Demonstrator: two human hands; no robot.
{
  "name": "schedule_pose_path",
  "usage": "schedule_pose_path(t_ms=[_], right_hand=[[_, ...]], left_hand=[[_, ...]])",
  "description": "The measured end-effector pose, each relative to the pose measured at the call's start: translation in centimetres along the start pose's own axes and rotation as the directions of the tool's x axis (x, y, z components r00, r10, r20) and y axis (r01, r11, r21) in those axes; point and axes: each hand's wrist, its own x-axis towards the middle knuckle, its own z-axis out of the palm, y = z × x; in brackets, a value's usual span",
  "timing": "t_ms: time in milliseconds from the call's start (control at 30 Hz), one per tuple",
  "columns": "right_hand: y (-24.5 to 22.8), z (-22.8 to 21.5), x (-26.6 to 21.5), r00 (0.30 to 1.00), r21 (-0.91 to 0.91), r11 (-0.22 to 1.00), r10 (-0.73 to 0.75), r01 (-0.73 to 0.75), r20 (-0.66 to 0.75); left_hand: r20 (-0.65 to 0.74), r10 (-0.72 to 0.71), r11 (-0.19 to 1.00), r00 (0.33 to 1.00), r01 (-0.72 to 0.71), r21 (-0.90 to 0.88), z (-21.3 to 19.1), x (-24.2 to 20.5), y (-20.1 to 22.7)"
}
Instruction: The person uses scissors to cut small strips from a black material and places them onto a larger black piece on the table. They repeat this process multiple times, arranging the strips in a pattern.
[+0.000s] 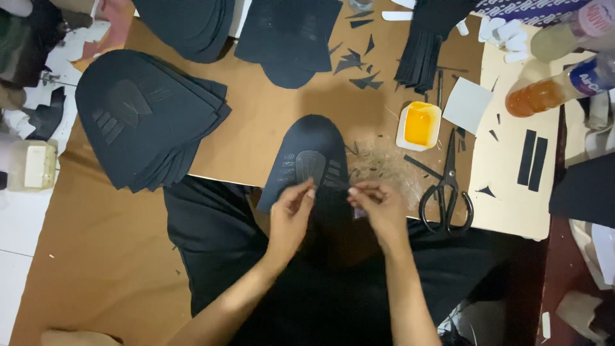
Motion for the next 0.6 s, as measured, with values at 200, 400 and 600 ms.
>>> schedule_pose_path(t_ms=[200, 400, 600], right_hand=[[1.4, 0.2, 2.8, 0.999, -0.014, 0.999, 0.053, -0.053, 0.004], [4.0, 2.0, 5.5, 0.992, -0.097, 0.988, 0.120, -0.117, 0.025], [5.1, 2.2, 6.1, 0.994, -0.233, 0.967, 0.101, -0.105, -0.032]], left_hand=[[0.281, 0.515, 0.644, 0.810, -0.582, 0.497, -1.2, 1.9, -2.3], [0.369, 0.540, 0.537, 0.757, -0.647, 0.542, -0.8, 2.5, -3.9], [0.388, 0.536, 0.510, 0.750, -0.654, 0.559, -0.8, 2.5, -4.9]])
